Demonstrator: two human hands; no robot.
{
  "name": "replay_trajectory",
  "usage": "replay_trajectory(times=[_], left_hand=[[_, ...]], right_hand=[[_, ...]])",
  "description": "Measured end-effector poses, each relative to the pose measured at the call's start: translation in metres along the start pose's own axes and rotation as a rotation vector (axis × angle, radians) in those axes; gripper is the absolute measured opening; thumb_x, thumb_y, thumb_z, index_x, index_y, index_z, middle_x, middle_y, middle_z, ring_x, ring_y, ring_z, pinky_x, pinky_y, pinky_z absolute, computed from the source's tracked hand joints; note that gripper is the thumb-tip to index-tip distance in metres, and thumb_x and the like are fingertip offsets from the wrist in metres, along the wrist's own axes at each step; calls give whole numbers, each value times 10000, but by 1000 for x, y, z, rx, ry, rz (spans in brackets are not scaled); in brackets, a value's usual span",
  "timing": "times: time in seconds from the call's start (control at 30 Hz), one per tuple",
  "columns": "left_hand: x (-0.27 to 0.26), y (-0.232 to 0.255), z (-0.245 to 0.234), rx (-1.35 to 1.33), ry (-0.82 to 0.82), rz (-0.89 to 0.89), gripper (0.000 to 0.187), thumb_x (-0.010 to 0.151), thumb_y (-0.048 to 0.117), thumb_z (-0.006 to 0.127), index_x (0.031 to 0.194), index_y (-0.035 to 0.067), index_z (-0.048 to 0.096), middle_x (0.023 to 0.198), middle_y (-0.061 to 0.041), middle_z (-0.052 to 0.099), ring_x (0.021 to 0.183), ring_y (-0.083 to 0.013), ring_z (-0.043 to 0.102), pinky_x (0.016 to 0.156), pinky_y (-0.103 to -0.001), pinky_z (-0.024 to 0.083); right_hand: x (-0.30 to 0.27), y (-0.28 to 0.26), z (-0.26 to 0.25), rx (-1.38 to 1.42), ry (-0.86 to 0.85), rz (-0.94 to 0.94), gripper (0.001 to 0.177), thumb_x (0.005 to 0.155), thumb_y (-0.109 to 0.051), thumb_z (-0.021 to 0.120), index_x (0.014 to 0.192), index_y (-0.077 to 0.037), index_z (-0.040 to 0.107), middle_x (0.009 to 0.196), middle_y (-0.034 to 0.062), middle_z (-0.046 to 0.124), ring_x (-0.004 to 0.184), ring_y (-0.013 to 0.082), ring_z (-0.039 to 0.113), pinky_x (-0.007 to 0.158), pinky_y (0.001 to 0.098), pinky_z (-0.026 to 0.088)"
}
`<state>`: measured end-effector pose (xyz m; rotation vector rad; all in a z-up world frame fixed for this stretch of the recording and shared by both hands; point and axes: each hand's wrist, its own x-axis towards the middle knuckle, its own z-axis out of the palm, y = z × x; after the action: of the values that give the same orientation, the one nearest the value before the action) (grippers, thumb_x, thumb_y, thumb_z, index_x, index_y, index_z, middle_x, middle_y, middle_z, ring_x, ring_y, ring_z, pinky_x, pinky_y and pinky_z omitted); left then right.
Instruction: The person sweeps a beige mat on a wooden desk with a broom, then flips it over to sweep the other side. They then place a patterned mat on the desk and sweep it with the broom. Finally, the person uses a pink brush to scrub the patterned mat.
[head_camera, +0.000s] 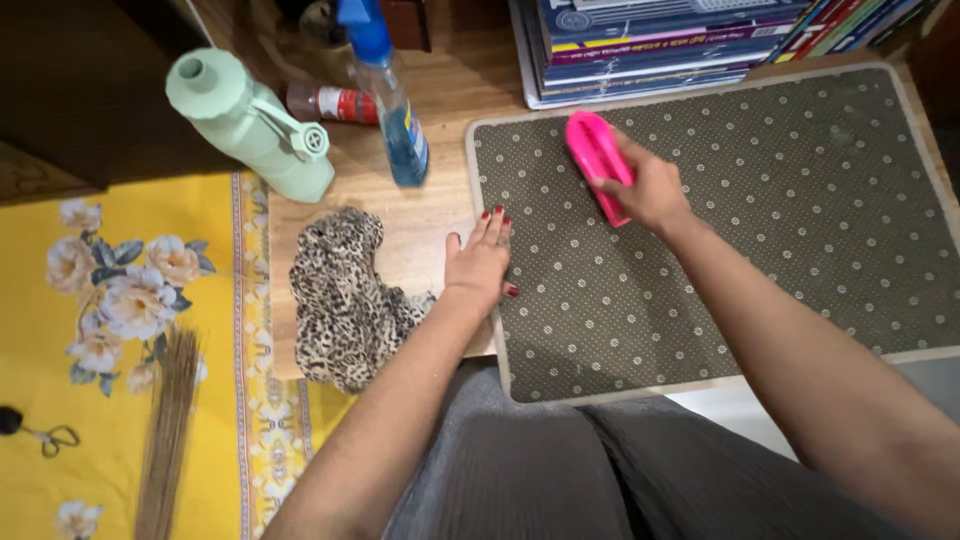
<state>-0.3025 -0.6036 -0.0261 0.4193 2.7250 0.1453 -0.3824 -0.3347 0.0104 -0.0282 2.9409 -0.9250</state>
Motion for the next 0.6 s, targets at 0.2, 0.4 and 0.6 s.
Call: replay_trajectory(times=[0.2, 0.4, 0.6], left_hand=[[-2, 14, -9, 63, 21, -30, 1099, 677, 296, 925, 1575, 101, 321, 1707, -53, 166, 1543, -187, 216, 1096, -495, 330], [7, 19, -4, 115, 14, -84, 1118, 647, 281, 942, 1571, 105, 338, 1700, -49, 189, 1537, -182, 242, 1073, -472, 361], [18, 29, -1, 180, 15, -137, 1043, 665, 261, 936, 1542, 106, 393, 1688, -62, 236, 1522, -197, 283, 1071, -461, 382]], right_hand=[[21, 65, -45, -127, -118, 115, 665, 842, -400, 844, 1399, -114, 619, 1543, 49, 544, 1159, 309, 688, 1046, 401, 515], [19, 68, -66, -134, -4, 123, 740, 869, -314, 791, 1544, -189, 516, 1285, 208, 682, 1100, 348, 711, 1019, 410, 535], [31, 46, -44, -148, -165, -31, 650, 864, -330, 794, 1467, -209, 582, 1212, 215, 693, 1104, 389, 675, 1025, 455, 487]])
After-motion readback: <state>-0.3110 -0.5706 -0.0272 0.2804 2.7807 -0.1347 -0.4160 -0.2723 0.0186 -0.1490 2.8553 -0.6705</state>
